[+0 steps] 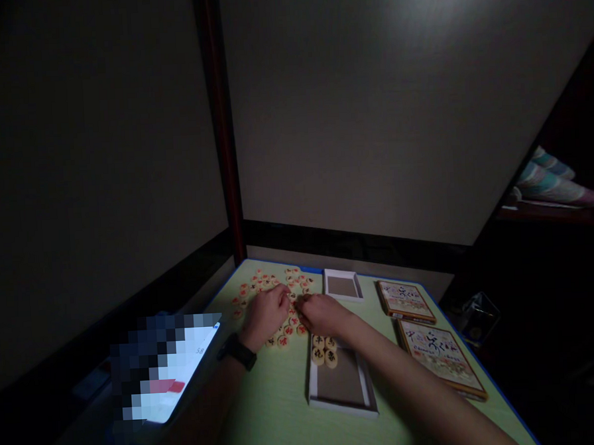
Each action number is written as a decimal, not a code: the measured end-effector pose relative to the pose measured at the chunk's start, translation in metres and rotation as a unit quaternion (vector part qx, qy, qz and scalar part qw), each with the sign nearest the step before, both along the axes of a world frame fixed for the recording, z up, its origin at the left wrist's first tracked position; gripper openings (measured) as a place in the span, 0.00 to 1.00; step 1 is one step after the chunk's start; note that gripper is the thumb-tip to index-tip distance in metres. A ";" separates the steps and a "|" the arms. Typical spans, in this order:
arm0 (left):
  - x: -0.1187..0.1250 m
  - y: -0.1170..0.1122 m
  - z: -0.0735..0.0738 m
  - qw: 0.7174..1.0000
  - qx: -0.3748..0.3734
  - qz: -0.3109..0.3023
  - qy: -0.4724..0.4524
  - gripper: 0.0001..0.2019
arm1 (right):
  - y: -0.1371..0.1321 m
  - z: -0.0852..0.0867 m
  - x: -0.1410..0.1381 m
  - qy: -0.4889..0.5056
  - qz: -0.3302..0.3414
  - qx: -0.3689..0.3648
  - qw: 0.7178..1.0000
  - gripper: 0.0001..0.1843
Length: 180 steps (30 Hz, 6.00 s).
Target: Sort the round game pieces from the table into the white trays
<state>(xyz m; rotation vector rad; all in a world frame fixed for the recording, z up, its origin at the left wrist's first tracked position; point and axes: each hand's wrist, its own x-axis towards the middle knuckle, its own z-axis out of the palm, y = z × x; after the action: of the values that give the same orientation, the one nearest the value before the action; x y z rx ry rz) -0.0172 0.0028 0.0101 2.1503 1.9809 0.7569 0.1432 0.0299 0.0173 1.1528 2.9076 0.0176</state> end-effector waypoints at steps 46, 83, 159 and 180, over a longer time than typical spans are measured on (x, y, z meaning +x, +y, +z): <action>0.022 0.000 -0.022 0.800 -0.207 -0.238 -0.511 0.21 | -0.115 -0.004 0.081 0.183 -0.085 -0.147 0.968 0.17; 0.022 -0.002 -0.017 0.790 -0.167 -0.212 -0.550 0.21 | -0.119 -0.037 0.052 0.284 0.002 -0.069 0.956 0.14; 0.026 -0.017 -0.011 0.791 -0.352 -0.348 -0.359 0.29 | -0.111 -0.040 0.063 0.279 0.041 0.202 0.938 0.21; 0.016 -0.008 -0.022 0.953 -0.067 -0.276 -0.104 0.08 | -0.109 -0.052 0.059 0.265 0.015 0.061 0.962 0.14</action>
<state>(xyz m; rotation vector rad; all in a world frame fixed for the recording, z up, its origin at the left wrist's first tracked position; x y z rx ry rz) -0.0017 -0.0052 -0.0123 2.2630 1.1992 0.6878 0.2025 -0.0794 -0.0342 1.3056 3.4304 -0.1366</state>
